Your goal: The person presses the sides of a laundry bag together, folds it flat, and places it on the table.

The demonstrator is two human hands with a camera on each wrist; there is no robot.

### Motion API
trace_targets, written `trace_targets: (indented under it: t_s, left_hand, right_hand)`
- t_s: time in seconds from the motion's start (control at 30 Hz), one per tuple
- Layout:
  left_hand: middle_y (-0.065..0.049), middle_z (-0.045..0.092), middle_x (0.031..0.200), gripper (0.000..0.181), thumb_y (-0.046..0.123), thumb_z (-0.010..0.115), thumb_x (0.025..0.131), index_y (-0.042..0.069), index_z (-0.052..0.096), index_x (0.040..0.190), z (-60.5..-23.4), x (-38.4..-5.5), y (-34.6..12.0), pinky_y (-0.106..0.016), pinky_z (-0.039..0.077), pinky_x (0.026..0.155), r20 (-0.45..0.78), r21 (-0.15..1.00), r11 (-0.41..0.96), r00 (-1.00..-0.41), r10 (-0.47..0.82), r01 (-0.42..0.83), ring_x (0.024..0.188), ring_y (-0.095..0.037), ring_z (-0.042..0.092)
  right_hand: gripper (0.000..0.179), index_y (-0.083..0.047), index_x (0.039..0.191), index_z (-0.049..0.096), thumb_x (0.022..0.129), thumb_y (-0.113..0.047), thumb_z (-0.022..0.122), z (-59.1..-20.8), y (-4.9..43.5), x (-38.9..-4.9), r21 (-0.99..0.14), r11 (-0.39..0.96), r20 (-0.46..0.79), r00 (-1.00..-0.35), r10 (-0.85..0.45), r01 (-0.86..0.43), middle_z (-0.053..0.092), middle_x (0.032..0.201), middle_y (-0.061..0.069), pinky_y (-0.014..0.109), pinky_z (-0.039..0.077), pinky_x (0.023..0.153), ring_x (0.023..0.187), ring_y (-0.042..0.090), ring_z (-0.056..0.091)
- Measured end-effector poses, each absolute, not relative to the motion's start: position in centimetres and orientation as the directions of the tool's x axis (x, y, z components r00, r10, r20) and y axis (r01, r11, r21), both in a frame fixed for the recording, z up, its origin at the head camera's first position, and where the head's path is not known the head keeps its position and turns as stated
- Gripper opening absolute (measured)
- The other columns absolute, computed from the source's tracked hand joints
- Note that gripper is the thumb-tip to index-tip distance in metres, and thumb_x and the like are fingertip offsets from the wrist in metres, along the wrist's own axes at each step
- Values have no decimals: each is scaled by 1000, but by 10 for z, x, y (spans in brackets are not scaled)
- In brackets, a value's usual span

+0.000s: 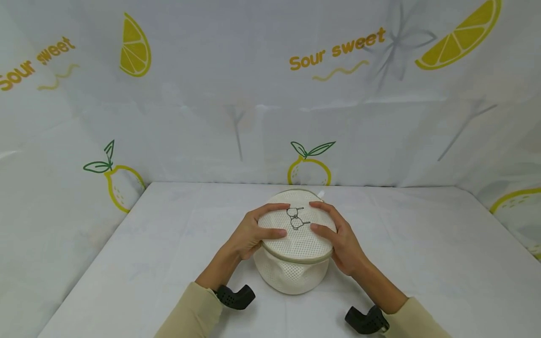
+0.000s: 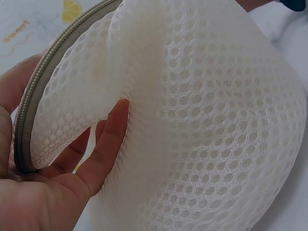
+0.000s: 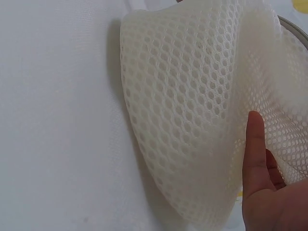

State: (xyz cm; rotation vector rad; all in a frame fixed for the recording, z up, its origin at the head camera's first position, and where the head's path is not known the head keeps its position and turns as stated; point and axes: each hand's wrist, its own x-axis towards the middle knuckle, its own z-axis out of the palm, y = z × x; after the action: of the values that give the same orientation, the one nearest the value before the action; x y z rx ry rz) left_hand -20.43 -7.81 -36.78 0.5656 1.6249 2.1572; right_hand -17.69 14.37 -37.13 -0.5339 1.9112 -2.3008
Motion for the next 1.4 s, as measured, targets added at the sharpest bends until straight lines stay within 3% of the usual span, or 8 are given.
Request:
trace_targets:
  t_s: [0.1, 0.33, 0.77, 0.93, 1.1, 1.17, 1.4]
  left_hand:
    - [-10, 36, 133, 63, -2, 73, 69, 9, 50, 127, -370, -205, -78, -24, 50, 61, 77, 958, -272, -838, 540, -87, 93, -24, 57]
    - [-10, 38, 132, 63, -2, 73, 70, 11, 50, 127, -374, -206, -79, -16, 41, 45, 60, 958, -268, -837, 544, -106, 79, -20, 59]
    - [-12, 39, 130, 63, -3, 72, 71, 11, 48, 128, -376, -205, -77, -28, 51, 63, 64, 941, -312, -840, 539, -129, 93, -26, 58]
    - [-10, 38, 132, 63, -1, 72, 71, 12, 48, 128, -378, -206, -77, -20, 47, 52, 65, 948, -297, -845, 531, -114, 85, -22, 59]
    - [-12, 37, 132, 64, -4, 71, 71, 11, 48, 128, -377, -205, -77, -22, 49, 55, 66, 940, -317, -842, 536, -128, 89, -24, 58]
    - [-13, 37, 132, 64, -5, 71, 71, 10, 48, 128, -377, -205, -76, -26, 51, 62, 67, 935, -327, -839, 540, -136, 93, -26, 58]
    - [-13, 36, 132, 65, -6, 71, 70, 9, 47, 129, -379, -202, -74, -36, 50, 72, 74, 930, -342, -837, 542, -139, 97, -29, 56]
  right_hand:
    - [47, -10, 133, 33, 89, -6, 50, -372, 143, -176, -964, -231, 203, -931, -303, -135, 26, 136, 7, 32, 49, 73, 94, 25, 55]
    - [51, -12, 137, 28, 91, -6, 48, -377, 142, -177, -957, -255, 213, -926, -312, -135, 23, 138, 9, 32, 49, 76, 102, 25, 51]
    - [56, -13, 140, 22, 91, -3, 47, -386, 140, -180, -940, -297, 262, -914, -311, -169, 13, 143, 4, 32, 47, 81, 113, 25, 42]
    - [58, -13, 141, 20, 90, -1, 46, -388, 138, -181, -933, -315, 274, -911, -309, -174, 10, 145, 1, 31, 44, 86, 122, 27, 30]
    - [59, -16, 141, 21, 90, -4, 48, -385, 139, -180, -944, -273, 263, -921, -288, -184, 11, 145, -3, 26, 37, 92, 128, 22, 19]
    - [59, -18, 141, 22, 90, -5, 49, -384, 139, -178, -950, -255, 250, -928, -277, -180, 12, 145, -4, 24, 35, 93, 129, 21, 17]
    - [58, -22, 140, 23, 90, -4, 47, -385, 140, -175, -949, -282, 224, -934, -280, -143, 16, 143, -1, 30, 41, 89, 123, 25, 26]
